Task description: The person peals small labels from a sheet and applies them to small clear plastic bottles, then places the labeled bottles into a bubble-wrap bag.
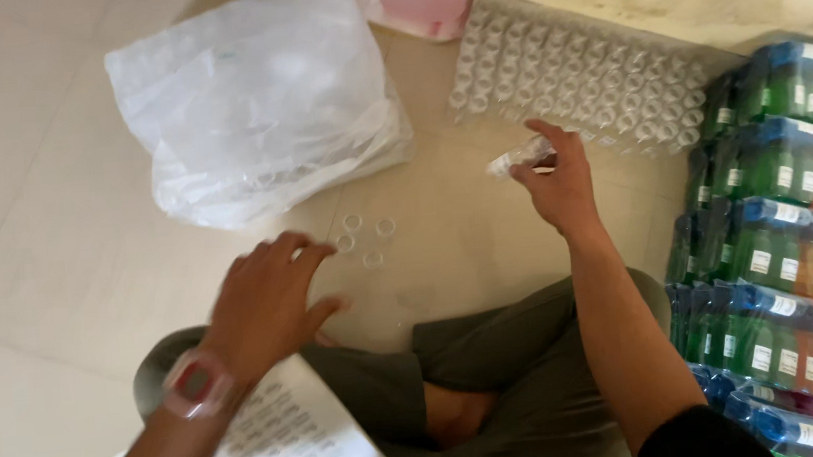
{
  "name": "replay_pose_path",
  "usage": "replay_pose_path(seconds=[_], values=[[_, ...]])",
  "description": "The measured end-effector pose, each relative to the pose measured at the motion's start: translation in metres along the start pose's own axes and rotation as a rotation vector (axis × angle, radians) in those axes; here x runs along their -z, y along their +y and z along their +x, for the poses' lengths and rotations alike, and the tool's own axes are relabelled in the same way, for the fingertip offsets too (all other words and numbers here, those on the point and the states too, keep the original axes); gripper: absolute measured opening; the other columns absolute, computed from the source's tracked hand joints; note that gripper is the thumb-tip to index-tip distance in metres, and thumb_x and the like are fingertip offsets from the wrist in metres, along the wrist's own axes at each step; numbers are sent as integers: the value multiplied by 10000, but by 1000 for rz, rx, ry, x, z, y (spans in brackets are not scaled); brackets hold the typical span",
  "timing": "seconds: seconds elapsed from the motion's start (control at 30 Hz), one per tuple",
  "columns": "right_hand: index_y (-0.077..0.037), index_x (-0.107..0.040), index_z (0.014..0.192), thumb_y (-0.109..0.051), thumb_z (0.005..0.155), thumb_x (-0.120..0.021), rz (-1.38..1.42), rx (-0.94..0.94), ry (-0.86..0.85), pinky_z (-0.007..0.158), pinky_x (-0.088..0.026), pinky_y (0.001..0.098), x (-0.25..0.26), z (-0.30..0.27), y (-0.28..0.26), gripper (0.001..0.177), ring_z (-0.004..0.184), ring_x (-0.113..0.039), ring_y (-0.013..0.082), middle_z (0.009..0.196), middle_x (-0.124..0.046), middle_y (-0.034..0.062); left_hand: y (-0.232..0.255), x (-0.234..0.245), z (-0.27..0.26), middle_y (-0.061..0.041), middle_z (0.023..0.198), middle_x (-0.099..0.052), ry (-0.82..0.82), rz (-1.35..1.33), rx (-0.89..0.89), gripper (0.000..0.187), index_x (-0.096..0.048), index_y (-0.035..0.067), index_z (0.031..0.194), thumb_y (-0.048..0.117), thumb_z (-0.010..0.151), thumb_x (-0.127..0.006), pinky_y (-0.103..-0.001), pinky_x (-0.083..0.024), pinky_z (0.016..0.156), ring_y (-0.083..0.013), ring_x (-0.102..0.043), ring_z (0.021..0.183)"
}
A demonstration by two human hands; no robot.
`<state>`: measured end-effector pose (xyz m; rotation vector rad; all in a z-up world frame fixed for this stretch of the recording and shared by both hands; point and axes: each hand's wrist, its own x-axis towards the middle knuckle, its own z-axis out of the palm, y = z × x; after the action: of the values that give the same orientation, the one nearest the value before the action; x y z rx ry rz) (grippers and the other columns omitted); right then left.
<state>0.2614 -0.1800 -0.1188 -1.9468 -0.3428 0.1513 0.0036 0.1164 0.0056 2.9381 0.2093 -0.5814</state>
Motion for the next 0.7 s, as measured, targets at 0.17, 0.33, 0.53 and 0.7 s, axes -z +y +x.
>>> replay_pose_path(seconds=[0.17,0.33,0.53,0.7], values=[[-84,-505,1524,-4,835,-814,-137,-28,186,771,-641,404,-5,36,64,759,963,-706,376,1278,-476,257,19,-56,139,-35,1243,-625,60,-40,-4,662,-566,271,1426,535,843,-738,-544,-436,1025,-319,-615,1194],[-31,-642,1314,12,738,-883,-168,39,298,719,-620,368,-36,64,133,626,849,-693,328,1138,-547,183,24,-95,198,-49,1282,-646,-18,4,102,628,-622,260,1369,559,832,-750,-548,-387,1071,-319,-612,1231],[-74,-658,1314,24,795,-821,-165,-43,257,787,-610,302,-64,86,151,553,892,-669,243,1149,-525,116,29,-112,215,16,1212,-707,-152,23,58,422,-692,309,1244,530,884,-673,-550,-259,1165,-243,-661,1172],[-51,-607,1350,31,825,-785,-170,-64,234,835,-606,344,-81,105,148,560,912,-662,260,1168,-524,139,23,-125,219,18,1167,-725,-107,-15,101,327,-702,307,1218,445,979,-526,-495,-303,1143,-214,-718,1081]])
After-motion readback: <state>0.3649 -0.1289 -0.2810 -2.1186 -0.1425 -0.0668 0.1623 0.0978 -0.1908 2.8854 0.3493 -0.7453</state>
